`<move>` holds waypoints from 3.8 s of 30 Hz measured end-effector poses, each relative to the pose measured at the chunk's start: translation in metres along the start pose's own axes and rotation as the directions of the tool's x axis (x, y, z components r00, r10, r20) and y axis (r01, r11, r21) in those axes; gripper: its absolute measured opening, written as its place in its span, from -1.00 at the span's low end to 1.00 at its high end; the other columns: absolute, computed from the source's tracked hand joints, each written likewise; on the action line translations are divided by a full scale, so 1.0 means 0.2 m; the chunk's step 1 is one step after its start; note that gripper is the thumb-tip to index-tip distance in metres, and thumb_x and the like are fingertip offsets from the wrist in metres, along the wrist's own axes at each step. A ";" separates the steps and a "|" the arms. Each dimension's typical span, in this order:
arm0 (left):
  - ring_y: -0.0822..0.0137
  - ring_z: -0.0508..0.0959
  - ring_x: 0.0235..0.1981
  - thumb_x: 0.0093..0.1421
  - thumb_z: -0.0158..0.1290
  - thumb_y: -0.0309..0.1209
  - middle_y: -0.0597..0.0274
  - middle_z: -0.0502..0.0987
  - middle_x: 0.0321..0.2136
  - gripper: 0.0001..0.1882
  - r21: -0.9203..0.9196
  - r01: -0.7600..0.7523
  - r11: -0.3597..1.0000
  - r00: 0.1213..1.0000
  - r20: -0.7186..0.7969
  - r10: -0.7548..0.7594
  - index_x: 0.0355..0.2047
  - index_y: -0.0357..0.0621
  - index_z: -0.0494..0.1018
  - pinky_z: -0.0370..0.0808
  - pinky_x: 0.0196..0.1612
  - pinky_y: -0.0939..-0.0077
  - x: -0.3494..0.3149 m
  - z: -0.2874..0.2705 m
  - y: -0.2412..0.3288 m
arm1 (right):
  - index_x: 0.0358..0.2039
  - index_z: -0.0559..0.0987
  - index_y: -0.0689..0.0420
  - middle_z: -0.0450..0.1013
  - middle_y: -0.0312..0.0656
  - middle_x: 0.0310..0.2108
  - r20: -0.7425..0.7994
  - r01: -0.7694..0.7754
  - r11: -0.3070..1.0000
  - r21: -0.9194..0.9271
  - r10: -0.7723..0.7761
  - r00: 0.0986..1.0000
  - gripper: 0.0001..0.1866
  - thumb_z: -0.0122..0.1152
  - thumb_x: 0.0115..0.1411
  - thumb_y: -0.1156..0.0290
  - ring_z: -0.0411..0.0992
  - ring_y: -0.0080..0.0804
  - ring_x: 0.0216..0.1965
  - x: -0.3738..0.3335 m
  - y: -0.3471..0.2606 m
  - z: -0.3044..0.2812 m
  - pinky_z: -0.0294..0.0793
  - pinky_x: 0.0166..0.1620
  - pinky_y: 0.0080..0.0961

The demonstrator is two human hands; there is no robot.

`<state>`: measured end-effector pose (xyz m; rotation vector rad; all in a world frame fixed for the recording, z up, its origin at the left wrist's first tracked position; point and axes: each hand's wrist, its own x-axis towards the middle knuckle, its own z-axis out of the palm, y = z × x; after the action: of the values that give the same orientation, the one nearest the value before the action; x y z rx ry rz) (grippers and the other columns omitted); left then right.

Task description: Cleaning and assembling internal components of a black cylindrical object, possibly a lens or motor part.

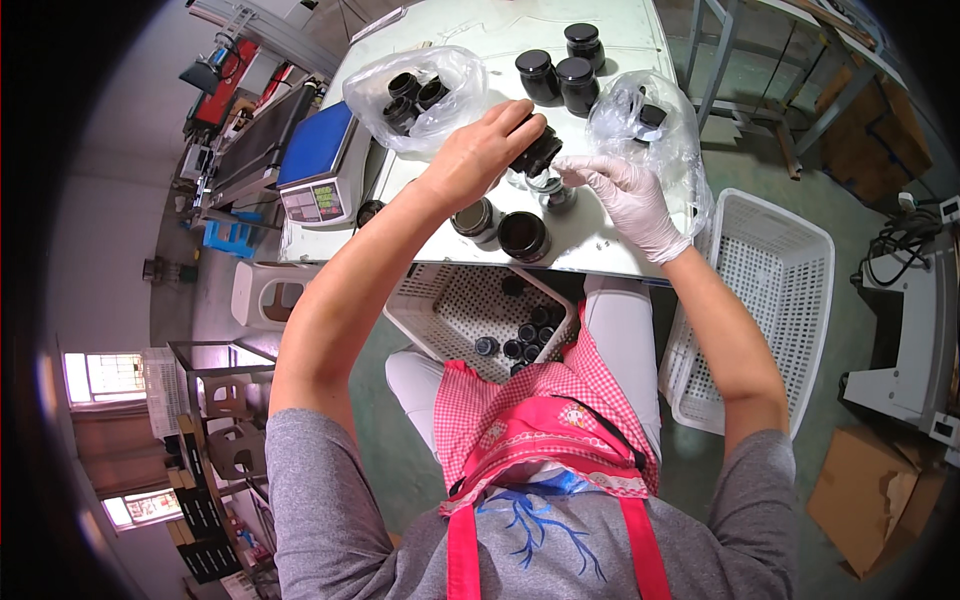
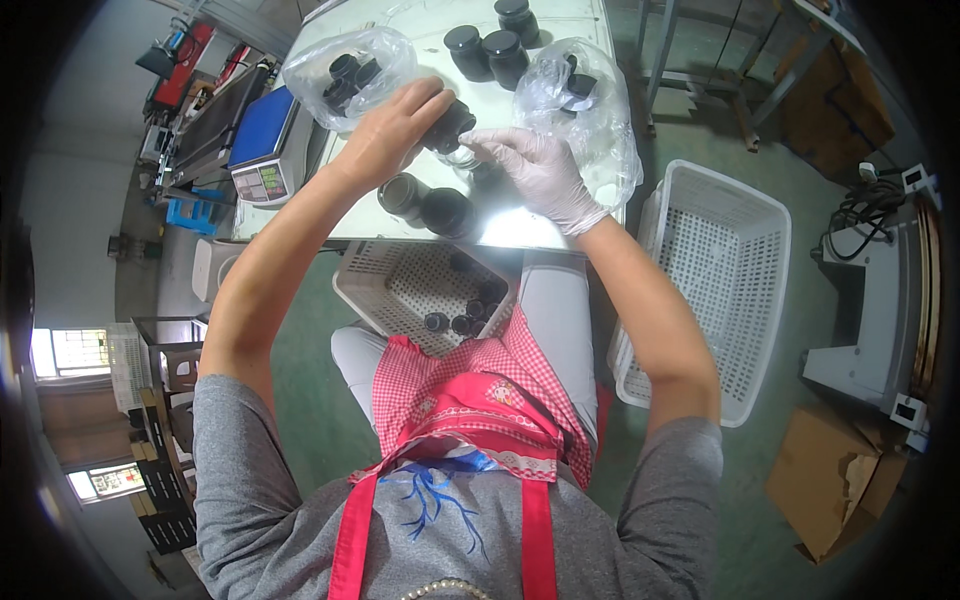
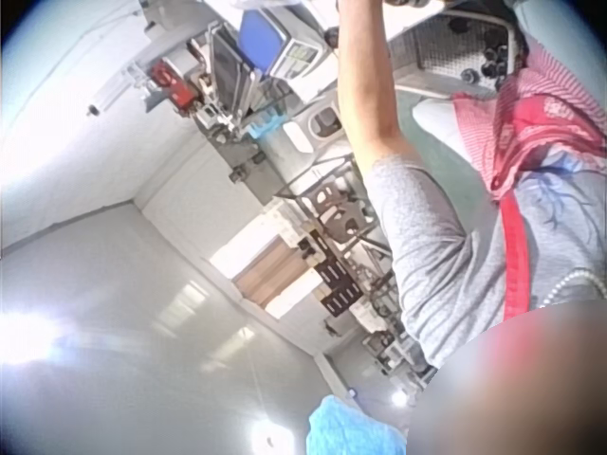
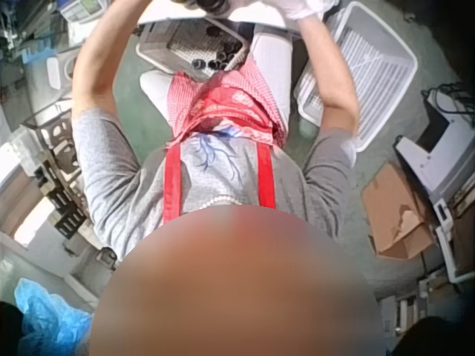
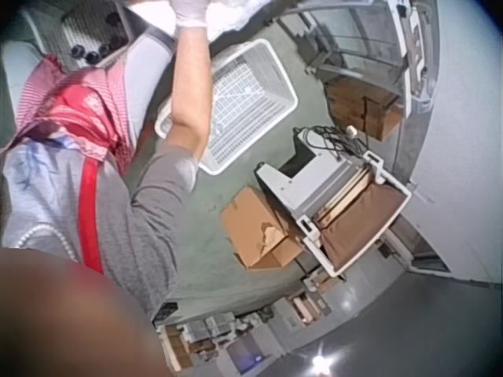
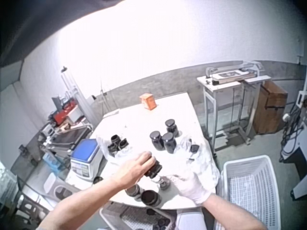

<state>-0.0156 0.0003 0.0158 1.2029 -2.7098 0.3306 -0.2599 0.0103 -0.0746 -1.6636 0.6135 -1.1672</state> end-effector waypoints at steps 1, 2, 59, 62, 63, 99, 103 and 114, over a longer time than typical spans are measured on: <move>-0.01 0.41 0.26 0.07 0.08 -0.67 0.04 0.35 0.22 -0.34 -0.011 0.008 1.000 1.000 0.015 -0.007 0.23 -0.10 0.31 0.61 0.08 0.20 0.00 0.00 0.00 | 0.05 0.69 0.13 0.67 -0.20 -0.04 0.001 0.000 1.000 -0.001 0.000 1.000 -0.74 0.14 0.46 0.36 0.62 -0.47 -0.05 -0.01 0.01 -0.01 0.56 0.09 -0.53; -0.01 0.41 0.26 0.07 0.08 -0.68 0.03 0.35 0.22 -0.34 -0.022 0.015 1.000 0.999 0.029 -0.014 0.23 -0.10 0.31 0.61 0.08 0.21 0.00 0.00 0.01 | 0.05 0.69 0.12 0.68 -0.19 -0.05 0.011 0.034 0.999 -0.041 -0.033 0.999 -0.74 0.15 0.46 0.37 0.63 -0.45 -0.07 -0.01 0.02 -0.03 0.58 0.06 -0.52; 0.00 0.43 0.23 0.04 0.09 -0.68 0.05 0.36 0.19 -0.33 0.011 -0.003 1.000 1.000 -0.009 0.003 0.21 -0.11 0.31 0.63 0.05 0.20 0.01 0.01 -0.02 | -0.04 0.69 0.07 0.69 -0.18 -0.16 -0.072 0.286 0.879 -0.381 -0.336 0.939 -0.79 0.30 0.31 0.48 0.64 -0.27 -0.26 -0.13 0.01 -0.08 0.60 -0.18 -0.42; -0.01 0.43 0.23 0.04 0.08 -0.69 0.05 0.36 0.19 -0.33 0.014 0.007 1.000 1.000 0.007 -0.007 0.22 -0.10 0.30 0.63 0.06 0.20 0.00 0.00 -0.02 | -0.03 0.69 0.11 0.69 -0.17 -0.16 -0.068 0.288 0.876 -0.388 -0.339 0.938 -0.79 0.28 0.33 0.48 0.66 -0.29 -0.21 -0.12 -0.03 -0.08 0.61 -0.15 -0.44; -0.01 0.43 0.23 0.04 0.08 -0.69 0.05 0.36 0.19 -0.33 0.014 0.007 1.000 1.000 0.008 -0.007 0.22 -0.10 0.30 0.63 0.06 0.20 0.00 0.00 -0.02 | -0.02 0.69 0.16 0.69 -0.14 -0.15 -0.060 0.282 0.868 -0.409 -0.334 0.941 -0.78 0.26 0.36 0.47 0.67 -0.31 -0.17 -0.12 -0.05 -0.07 0.61 -0.12 -0.46; 0.01 0.44 0.21 0.06 0.07 -0.68 0.09 0.37 0.17 -0.34 0.023 0.031 0.999 1.000 0.000 -0.032 0.22 -0.07 0.31 0.64 0.01 0.20 -0.01 -0.01 -0.02 | -0.05 0.67 0.17 0.69 -0.13 -0.17 -0.057 0.282 0.864 -0.416 -0.334 0.941 -0.80 0.22 0.39 0.42 0.66 -0.33 -0.18 -0.13 0.00 -0.03 0.63 -0.09 -0.46; 0.00 0.42 0.24 0.06 0.08 -0.68 0.07 0.36 0.20 -0.34 0.032 0.036 0.999 0.999 0.011 -0.036 0.22 -0.08 0.30 0.64 0.04 0.20 -0.02 -0.01 -0.02 | -0.05 0.67 0.17 0.69 -0.15 -0.17 -0.065 0.287 0.866 -0.409 -0.341 0.938 -0.80 0.22 0.39 0.41 0.66 -0.33 -0.17 -0.13 0.00 -0.03 0.63 -0.08 -0.47; -0.01 0.40 0.28 0.07 0.09 -0.67 0.05 0.35 0.22 -0.34 0.023 0.061 0.998 0.998 0.028 -0.062 0.23 -0.11 0.29 0.63 0.08 0.21 -0.01 -0.02 -0.02 | -0.01 0.67 0.17 0.68 -0.14 -0.20 -0.073 0.258 0.869 -0.422 -0.316 0.946 -0.78 0.22 0.40 0.41 0.67 -0.35 -0.18 -0.14 0.02 -0.03 0.64 -0.10 -0.46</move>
<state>-0.0101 -0.0001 0.0193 1.3033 -2.6933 0.3396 -0.2760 0.0296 -0.0887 -2.0954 0.7543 -1.4538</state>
